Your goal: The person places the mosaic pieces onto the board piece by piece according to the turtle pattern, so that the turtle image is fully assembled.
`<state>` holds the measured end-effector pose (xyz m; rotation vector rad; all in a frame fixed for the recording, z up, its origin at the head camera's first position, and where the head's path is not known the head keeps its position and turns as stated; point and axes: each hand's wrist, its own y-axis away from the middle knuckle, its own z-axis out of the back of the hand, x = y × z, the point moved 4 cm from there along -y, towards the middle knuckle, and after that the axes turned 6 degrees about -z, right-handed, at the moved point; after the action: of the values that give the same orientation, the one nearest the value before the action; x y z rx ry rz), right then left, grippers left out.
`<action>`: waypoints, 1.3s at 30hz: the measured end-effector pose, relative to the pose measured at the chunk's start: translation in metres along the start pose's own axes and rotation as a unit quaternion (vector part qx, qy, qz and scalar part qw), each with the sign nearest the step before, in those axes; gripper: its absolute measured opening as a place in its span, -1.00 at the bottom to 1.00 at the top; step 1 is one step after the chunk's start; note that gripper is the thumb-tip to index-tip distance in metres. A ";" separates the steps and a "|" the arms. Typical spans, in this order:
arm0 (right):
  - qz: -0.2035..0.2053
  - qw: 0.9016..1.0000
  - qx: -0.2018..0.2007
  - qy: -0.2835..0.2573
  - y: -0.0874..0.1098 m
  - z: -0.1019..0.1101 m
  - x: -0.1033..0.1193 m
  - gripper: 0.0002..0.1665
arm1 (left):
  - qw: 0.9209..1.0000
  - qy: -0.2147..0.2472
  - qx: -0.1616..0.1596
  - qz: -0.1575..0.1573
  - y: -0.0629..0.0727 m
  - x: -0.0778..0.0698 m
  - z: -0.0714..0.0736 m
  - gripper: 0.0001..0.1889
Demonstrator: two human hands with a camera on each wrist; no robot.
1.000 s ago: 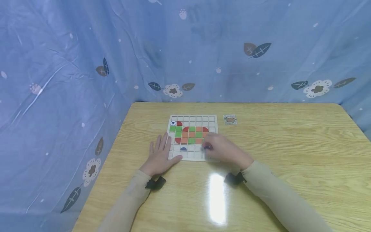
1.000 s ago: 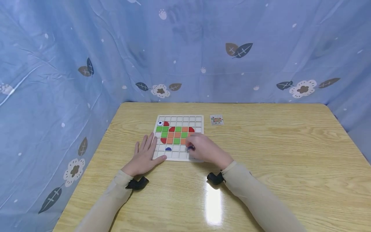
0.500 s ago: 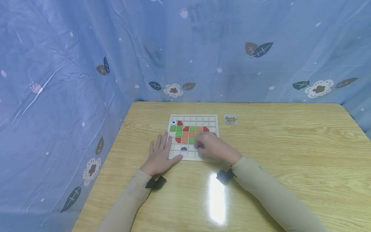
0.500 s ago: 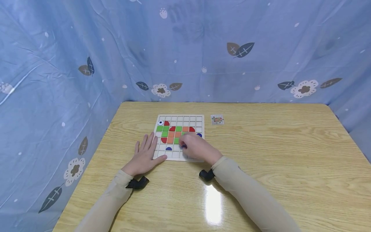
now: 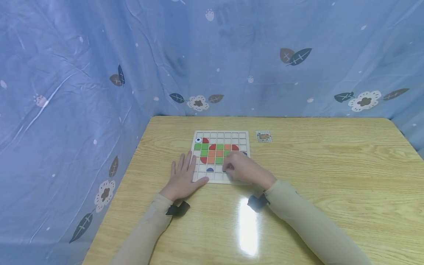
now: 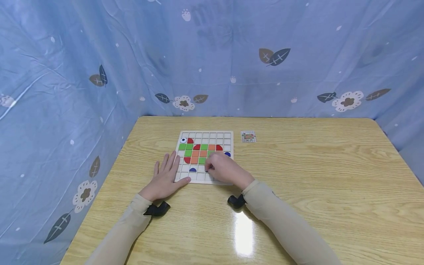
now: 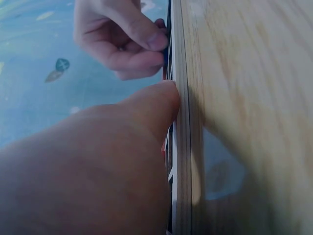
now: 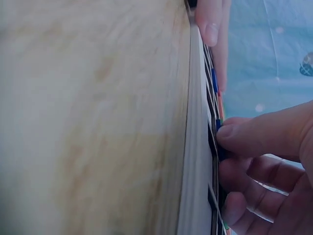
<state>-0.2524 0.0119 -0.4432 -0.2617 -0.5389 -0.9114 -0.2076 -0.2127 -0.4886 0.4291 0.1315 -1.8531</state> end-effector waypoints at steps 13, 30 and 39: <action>-0.007 0.997 -0.066 -0.031 0.015 0.021 -0.016 -0.79 | 1.000 0.000 0.003 -0.001 -0.001 -0.003 0.000 0.11; -0.119 0.984 -0.128 0.013 0.075 0.123 -0.038 -0.28 | 1.000 0.007 0.008 0.004 0.001 -0.003 0.001 0.11; -0.109 0.986 -0.120 0.050 0.088 0.143 -0.031 -0.14 | 1.000 0.012 0.006 0.001 0.002 -0.002 0.000 0.11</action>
<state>-0.2440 0.1478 -0.3393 -0.3787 -0.3690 -1.1980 -0.2049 -0.2115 -0.4871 0.4604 0.1360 -1.8472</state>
